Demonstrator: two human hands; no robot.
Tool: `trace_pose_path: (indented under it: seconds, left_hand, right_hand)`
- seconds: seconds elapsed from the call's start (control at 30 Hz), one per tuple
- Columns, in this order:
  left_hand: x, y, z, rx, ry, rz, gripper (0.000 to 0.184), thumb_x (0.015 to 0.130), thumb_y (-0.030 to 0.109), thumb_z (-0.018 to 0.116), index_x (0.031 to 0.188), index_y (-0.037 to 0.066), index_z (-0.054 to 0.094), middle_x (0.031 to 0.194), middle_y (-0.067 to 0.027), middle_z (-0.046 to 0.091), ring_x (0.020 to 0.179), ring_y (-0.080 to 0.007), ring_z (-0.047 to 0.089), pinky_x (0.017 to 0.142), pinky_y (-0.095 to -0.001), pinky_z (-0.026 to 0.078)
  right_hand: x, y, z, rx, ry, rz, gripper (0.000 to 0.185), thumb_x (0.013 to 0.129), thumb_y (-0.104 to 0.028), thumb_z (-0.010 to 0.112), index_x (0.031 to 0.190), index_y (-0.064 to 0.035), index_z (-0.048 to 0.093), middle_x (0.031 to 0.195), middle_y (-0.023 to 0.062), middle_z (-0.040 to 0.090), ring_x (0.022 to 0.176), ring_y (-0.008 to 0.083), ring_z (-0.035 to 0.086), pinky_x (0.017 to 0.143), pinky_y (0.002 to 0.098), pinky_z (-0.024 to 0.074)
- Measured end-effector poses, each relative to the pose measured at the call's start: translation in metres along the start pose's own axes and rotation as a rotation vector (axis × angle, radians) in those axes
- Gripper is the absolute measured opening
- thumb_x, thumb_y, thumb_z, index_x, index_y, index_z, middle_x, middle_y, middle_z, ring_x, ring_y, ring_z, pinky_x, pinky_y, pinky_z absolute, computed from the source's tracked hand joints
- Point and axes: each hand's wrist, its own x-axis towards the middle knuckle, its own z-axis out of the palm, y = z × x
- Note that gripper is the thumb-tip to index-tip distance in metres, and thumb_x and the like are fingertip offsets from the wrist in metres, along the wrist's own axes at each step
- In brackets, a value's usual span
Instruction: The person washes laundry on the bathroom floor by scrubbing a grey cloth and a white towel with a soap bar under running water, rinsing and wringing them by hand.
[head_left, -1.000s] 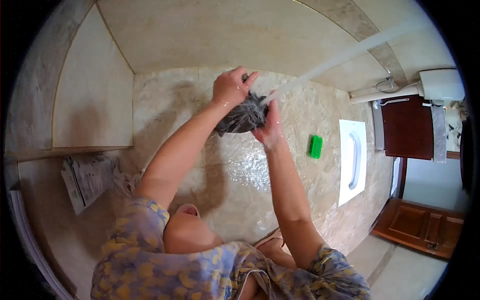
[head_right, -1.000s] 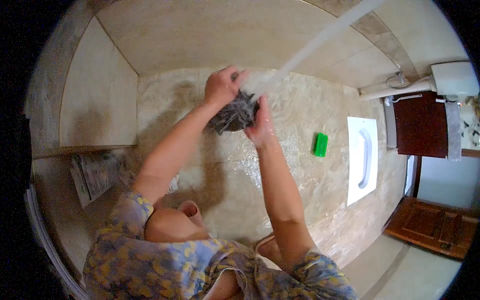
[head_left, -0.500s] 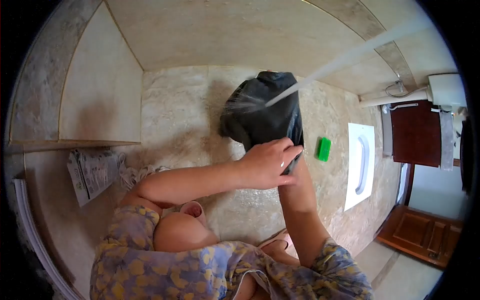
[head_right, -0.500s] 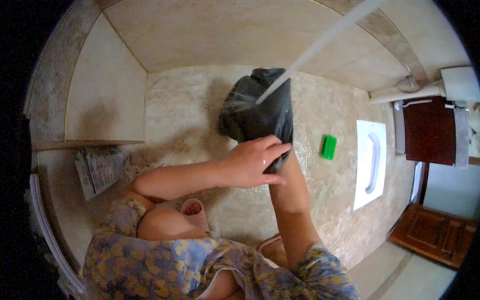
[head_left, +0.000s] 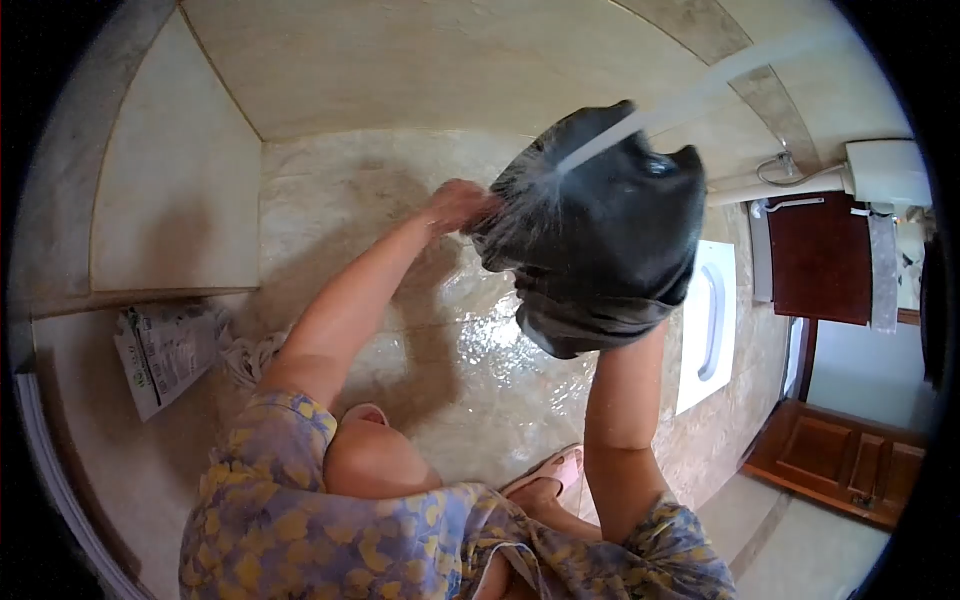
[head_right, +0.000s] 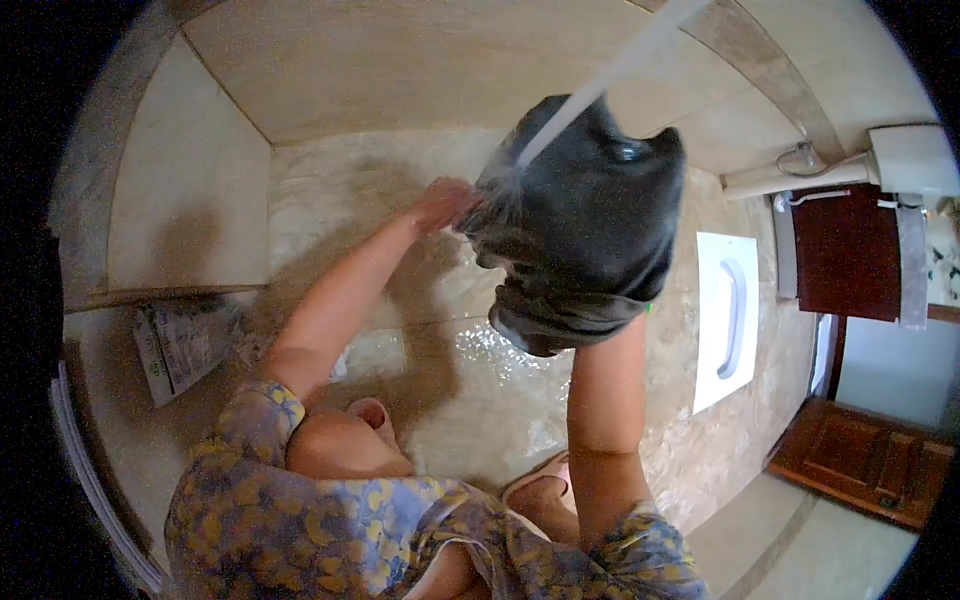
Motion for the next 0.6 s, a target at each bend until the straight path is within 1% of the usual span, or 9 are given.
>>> trace_pose_path:
  seconds: [0.13,0.23,0.33,0.37,0.4,0.47,0.53,0.57,0.6]
  left_hand:
    - [-0.024,-0.008,0.01,-0.546,0.152,-0.16,0.073,0.09,0.068,0.036,0.136,0.012,0.048,0.131,-0.0093,0.056,0.116,-0.0237,0.055,0.102,-0.0393,0.04]
    - [-0.028,-0.013,0.029,-1.052,-0.279,-0.229,0.078,0.087,0.069,0.041,0.137,0.01,0.045,0.137,-0.0088,0.051,0.124,-0.027,0.048,0.109,-0.042,0.033]
    - [-0.012,0.007,0.041,-0.745,0.1,-0.083,0.078,0.085,0.074,0.041,0.131,0.012,0.053,0.126,-0.0086,0.059,0.111,-0.025,0.058,0.099,-0.043,0.043]
    - [-0.007,0.027,0.039,-0.619,0.202,-0.196,0.062,0.087,0.062,0.052,0.12,0.01,0.06,0.115,-0.0062,0.065,0.099,-0.0256,0.063,0.089,-0.0411,0.049]
    - [-0.006,0.038,0.053,-0.346,0.53,-0.031,0.046,0.087,0.049,0.063,0.106,0.007,0.065,0.099,-0.0044,0.068,0.085,-0.0228,0.064,0.075,-0.0386,0.052]
    - [-0.001,0.038,0.046,0.264,0.611,0.299,0.04,0.085,0.04,0.067,0.097,0.002,0.066,0.089,-0.012,0.069,0.082,-0.0279,0.066,0.072,-0.0415,0.052]
    - [-0.004,0.044,0.059,0.768,0.671,0.205,0.034,0.087,0.036,0.064,0.1,0.004,0.067,0.094,-0.0188,0.069,0.087,-0.0329,0.067,0.077,-0.0417,0.051]
    - [-0.019,0.067,0.081,0.87,0.527,-0.006,0.036,0.087,0.037,0.062,0.1,0.004,0.065,0.096,-0.0238,0.066,0.091,-0.039,0.064,0.078,-0.0436,0.051]
    - [-0.017,0.034,0.09,0.848,0.5,0.173,0.04,0.086,0.043,0.061,0.101,0.006,0.066,0.096,-0.0232,0.066,0.09,-0.0414,0.063,0.078,-0.0458,0.051]
  right_hand:
    - [0.003,-0.005,-0.003,0.041,0.122,-0.024,0.054,0.097,-0.045,0.039,0.125,-0.0018,0.052,0.119,0.0118,0.059,0.105,0.0259,0.055,0.098,0.0378,0.0395]
    - [0.007,0.013,-0.027,-0.045,0.153,-0.035,0.047,0.096,-0.039,0.044,0.126,-0.0043,0.053,0.121,0.0101,0.059,0.107,0.024,0.055,0.098,0.0375,0.0396]
    - [0.007,0.036,-0.055,-0.024,0.118,0.008,0.043,0.097,-0.039,0.044,0.122,-0.0053,0.054,0.116,0.0085,0.059,0.103,0.0227,0.055,0.094,0.0362,0.0412]
    - [0.005,0.044,-0.064,-0.01,0.111,0.021,0.042,0.097,-0.039,0.044,0.12,-0.0057,0.054,0.114,0.008,0.059,0.102,0.0223,0.055,0.093,0.0358,0.0417]
    - [0.005,0.052,-0.075,0.012,0.106,0.038,0.041,0.097,-0.04,0.044,0.119,-0.006,0.054,0.112,0.0074,0.059,0.1,0.0219,0.054,0.092,0.0354,0.0422]
    - [0.004,0.072,-0.1,0.046,0.088,0.06,0.039,0.097,-0.04,0.044,0.116,-0.0067,0.054,0.109,0.0064,0.059,0.098,0.021,0.054,0.089,0.0345,0.0433]
    - [0.005,0.092,-0.126,0.077,0.042,0.061,0.038,0.097,-0.04,0.044,0.113,-0.0074,0.054,0.105,0.0053,0.059,0.095,0.0202,0.054,0.087,0.0337,0.0443]
    - [0.01,0.104,-0.14,0.102,-0.002,0.054,0.037,0.097,-0.04,0.044,0.112,-0.0077,0.054,0.104,0.0048,0.058,0.094,0.0197,0.054,0.086,0.0333,0.0449]
    - [0.012,0.116,-0.153,0.126,-0.025,0.056,0.036,0.097,-0.04,0.044,0.11,-0.0081,0.054,0.102,0.0043,0.058,0.093,0.0193,0.054,0.084,0.0328,0.0454]
